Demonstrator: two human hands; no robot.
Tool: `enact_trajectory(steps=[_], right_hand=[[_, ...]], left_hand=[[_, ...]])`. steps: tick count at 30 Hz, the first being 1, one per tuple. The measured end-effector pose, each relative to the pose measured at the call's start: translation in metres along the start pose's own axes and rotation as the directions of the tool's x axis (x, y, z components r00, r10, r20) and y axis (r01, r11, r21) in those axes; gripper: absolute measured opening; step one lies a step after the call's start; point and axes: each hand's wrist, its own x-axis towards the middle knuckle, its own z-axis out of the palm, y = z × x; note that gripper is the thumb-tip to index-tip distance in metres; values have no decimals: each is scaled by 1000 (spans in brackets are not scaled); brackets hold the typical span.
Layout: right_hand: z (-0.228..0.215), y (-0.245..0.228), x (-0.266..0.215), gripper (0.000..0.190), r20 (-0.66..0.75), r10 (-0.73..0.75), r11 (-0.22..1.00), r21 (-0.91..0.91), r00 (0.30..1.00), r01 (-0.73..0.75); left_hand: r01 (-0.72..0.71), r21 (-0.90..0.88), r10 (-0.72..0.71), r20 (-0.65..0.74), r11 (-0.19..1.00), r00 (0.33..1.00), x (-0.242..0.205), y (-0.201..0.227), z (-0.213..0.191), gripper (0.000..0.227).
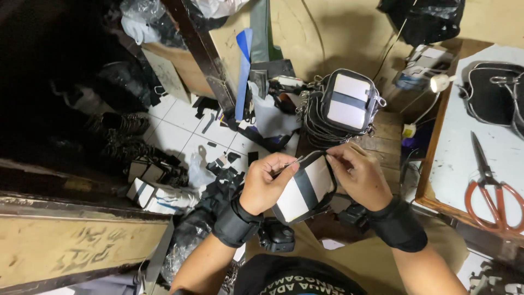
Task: Assembling and finishing small leather pouches by trimming excess material and inspecting components.
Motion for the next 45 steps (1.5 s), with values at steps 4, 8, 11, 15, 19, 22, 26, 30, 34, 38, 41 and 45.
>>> enact_trajectory(steps=[4,8,11,15,19,22,26,30,34,38,41,45], right_hand=[[6,12,-7,7,23,-6,999,-46,1000,7],[7,22,-11,7,15,10,999,-43,1000,-10],[5,12,-6,7,9,45,999,2,999,-45],[3,9,-3,7,37,73,997,-16,997,-72],[2,20,-3,5,12,50,998,-47,999,-49],[2,15,-2,5,-17,70,997,-30,997,-70],[8,25,-4,6,15,-2,991,-133,1000,4],[12,40,-8,6,37,53,994,-94,998,-50],[14,40,-12,6,52,72,993,-98,996,-67],[16,46,-15,7,59,78,987,-146,995,-69],[16,43,-13,4,34,60,987,-149,998,-54],[19,46,-15,4,43,89,980,-181,995,-80]], left_hand=[[77,-13,-77,-2,997,997,-2,0,1,9],[114,-30,-114,-12,993,993,1,-6,0,9],[137,-39,-138,-16,990,990,2,-5,1,9],[145,-75,-145,1,987,989,5,-19,0,10],[136,-86,-137,-5,987,991,7,-35,-1,11],[151,-108,-152,-2,983,988,8,-38,0,12],[116,-45,-116,16,992,993,8,-34,1,12],[79,-24,-79,2,997,997,12,-53,5,11],[115,-25,-115,-3,993,993,14,-52,4,9],[120,-4,-120,-6,993,993,17,-58,3,9],[111,6,-111,12,994,994,19,-63,5,10],[123,-2,-123,33,992,992,19,-68,7,11]])
